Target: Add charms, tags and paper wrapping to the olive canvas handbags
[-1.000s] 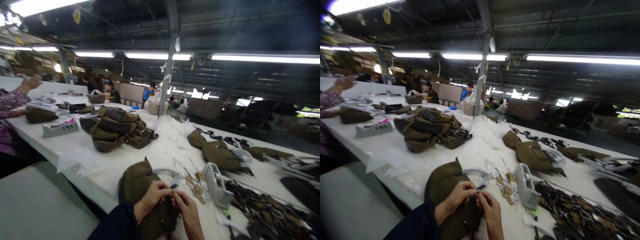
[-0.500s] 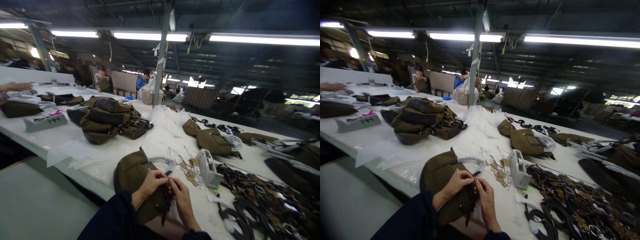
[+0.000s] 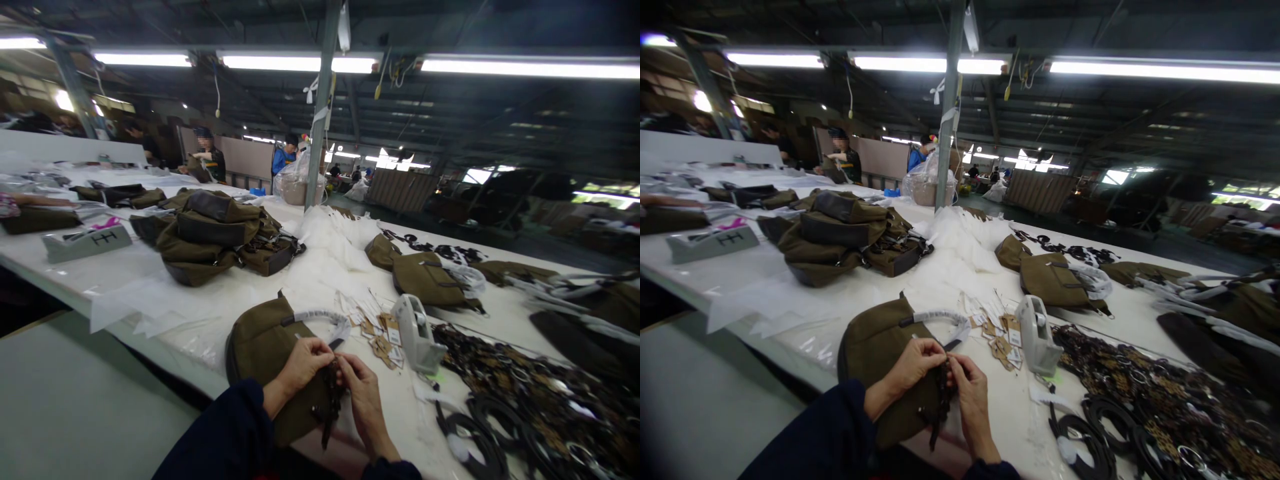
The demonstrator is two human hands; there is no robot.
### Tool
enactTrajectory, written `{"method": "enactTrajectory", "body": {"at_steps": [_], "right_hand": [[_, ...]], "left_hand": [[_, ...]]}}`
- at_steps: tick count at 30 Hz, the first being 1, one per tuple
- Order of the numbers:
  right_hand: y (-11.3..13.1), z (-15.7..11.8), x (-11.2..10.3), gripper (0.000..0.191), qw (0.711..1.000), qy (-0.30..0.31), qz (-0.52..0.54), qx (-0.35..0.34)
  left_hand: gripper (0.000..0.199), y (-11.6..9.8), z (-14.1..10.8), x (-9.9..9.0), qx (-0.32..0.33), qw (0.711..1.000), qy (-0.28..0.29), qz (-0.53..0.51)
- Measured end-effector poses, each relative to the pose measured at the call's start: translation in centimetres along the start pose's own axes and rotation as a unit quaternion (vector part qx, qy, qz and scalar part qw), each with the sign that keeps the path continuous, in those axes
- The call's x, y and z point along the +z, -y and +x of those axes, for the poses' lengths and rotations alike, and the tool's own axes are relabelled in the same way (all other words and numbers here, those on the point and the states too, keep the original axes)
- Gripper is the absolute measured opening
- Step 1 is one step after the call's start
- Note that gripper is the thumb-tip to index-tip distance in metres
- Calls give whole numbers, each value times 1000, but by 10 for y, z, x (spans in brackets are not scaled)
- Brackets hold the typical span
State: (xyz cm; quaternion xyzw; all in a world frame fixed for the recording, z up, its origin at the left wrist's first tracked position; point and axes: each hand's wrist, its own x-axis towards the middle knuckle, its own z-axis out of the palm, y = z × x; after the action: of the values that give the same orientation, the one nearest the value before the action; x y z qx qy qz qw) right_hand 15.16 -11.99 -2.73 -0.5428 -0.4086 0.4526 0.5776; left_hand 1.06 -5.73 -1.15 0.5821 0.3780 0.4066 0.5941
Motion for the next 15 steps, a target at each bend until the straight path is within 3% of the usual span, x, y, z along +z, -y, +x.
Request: {"method": "enactTrajectory", "body": {"at_steps": [15], "right_hand": [[-2,3,1,37,1000,15,-7,6]], "left_hand": [[17,0,0,1,-5,1000,0,5]]}}
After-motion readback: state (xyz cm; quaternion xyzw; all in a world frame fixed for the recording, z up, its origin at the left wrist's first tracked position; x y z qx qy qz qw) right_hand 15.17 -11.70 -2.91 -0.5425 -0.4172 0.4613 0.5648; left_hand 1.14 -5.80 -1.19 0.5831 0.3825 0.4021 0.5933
